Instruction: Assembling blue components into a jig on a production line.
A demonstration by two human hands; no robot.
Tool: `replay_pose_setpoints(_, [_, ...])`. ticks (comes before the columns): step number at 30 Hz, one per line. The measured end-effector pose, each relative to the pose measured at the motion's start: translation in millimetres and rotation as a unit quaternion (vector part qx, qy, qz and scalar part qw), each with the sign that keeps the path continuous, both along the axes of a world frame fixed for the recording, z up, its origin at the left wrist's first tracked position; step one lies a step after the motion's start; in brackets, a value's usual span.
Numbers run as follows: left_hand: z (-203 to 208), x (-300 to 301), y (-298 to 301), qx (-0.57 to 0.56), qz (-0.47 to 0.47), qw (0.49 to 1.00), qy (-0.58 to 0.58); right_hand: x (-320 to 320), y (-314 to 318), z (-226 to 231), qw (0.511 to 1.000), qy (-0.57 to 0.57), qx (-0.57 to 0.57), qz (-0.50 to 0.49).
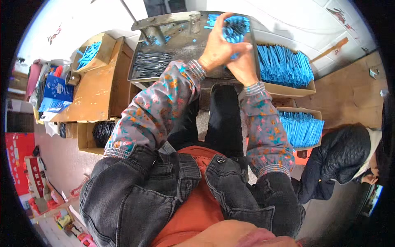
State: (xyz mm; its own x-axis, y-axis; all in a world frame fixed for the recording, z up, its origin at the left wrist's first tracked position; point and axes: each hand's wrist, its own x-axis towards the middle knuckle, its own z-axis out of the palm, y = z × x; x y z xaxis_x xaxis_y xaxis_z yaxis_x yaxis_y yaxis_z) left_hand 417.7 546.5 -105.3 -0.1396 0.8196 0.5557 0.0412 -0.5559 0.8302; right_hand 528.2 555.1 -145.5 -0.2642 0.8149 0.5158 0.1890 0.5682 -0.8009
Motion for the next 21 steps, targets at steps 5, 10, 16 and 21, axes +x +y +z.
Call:
replay_pose_setpoints(5, [-0.4,10.6,16.4,-0.064,-0.067,0.98,-0.175,1.7,-5.2,7.0,0.976,-0.079,0.174,-0.103])
replay_pose_setpoints(10, [33.6,24.1,2.6,-0.252,-0.239,0.907,-0.239,36.4,-18.3,45.2,0.988,-0.065,0.069,-0.124])
replay_pose_setpoints(16, [41.2,79.3,-1.9,-0.22,-0.275,0.907,-0.231,79.5,-23.7,40.7,0.977,-0.022,0.083,-0.195])
replay_pose_setpoints(21, [36.5,116.8,-1.2,-0.256,-0.325,0.88,-0.233,115.8,-34.1,32.2,0.953,-0.004,0.131,-0.273])
